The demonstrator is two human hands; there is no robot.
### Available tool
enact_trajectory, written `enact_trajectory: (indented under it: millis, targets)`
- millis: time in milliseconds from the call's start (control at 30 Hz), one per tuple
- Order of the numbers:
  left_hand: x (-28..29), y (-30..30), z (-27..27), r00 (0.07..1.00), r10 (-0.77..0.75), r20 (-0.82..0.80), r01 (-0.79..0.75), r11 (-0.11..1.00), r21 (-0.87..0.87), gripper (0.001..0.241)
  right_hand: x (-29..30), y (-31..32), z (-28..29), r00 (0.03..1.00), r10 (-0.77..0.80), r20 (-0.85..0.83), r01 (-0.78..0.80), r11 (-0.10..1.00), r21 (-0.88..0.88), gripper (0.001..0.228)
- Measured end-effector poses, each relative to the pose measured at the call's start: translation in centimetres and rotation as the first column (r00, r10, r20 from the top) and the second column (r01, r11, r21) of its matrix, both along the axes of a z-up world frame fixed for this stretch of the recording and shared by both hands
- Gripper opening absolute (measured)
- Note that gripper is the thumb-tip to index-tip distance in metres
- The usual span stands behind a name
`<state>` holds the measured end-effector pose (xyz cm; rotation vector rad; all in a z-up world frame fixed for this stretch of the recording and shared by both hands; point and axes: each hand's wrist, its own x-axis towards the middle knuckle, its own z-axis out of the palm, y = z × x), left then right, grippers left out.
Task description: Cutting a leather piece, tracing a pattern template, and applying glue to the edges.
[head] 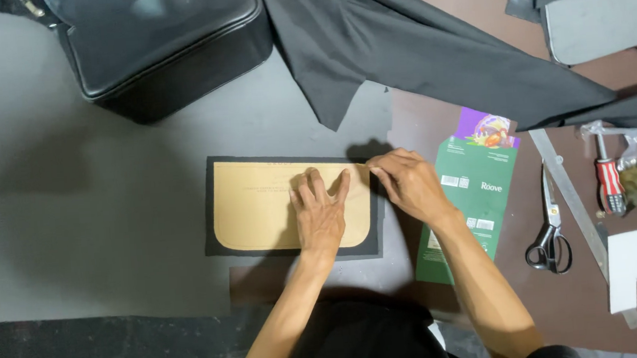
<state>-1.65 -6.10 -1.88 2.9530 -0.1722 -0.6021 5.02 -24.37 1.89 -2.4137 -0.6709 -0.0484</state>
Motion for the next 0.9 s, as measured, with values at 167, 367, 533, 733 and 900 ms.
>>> enact_trajectory:
  millis: [167, 367, 533, 733, 900]
  targets:
    - [-0.2, -0.1, -0.1, 1.000, 0.008, -0.002, -0.008, 1.000, -0.005, 0.056, -0.4, -0.9, -0.4, 0.998, -0.048, 0.029, 0.049, 0.998, -0.046, 0.013]
    - [-0.2, 0.0, 0.1, 1.000, 0.001, -0.022, -0.002, 1.000, -0.018, 0.056, -1.2, -1.1, -0.1, 0.992, -0.114, 0.060, 0.115, 0.993, -0.020, 0.013]
    - [-0.2, 0.0, 0.2, 0.999, 0.015, -0.044, -0.016, 0.999, -0.037, 0.056, -3.5, -1.7, 1.7, 0.952, -0.306, 0.014, 0.287, 0.907, 0.308, 0.013]
    - [-0.5, 0.9, 0.7, 0.997, 0.034, 0.067, -0.028, 0.995, -0.091, 0.052, -7.7, -0.7, -0.9, 0.774, -0.361, -0.521, 0.633, 0.412, 0.655, 0.025]
    - [-0.9, 4.5, 3.4, 0.921, 0.389, 0.003, -0.291, 0.695, -0.658, 0.046, -11.0, 1.0, -3.2, 0.521, -0.404, -0.752, 0.757, 0.625, 0.188, 0.028]
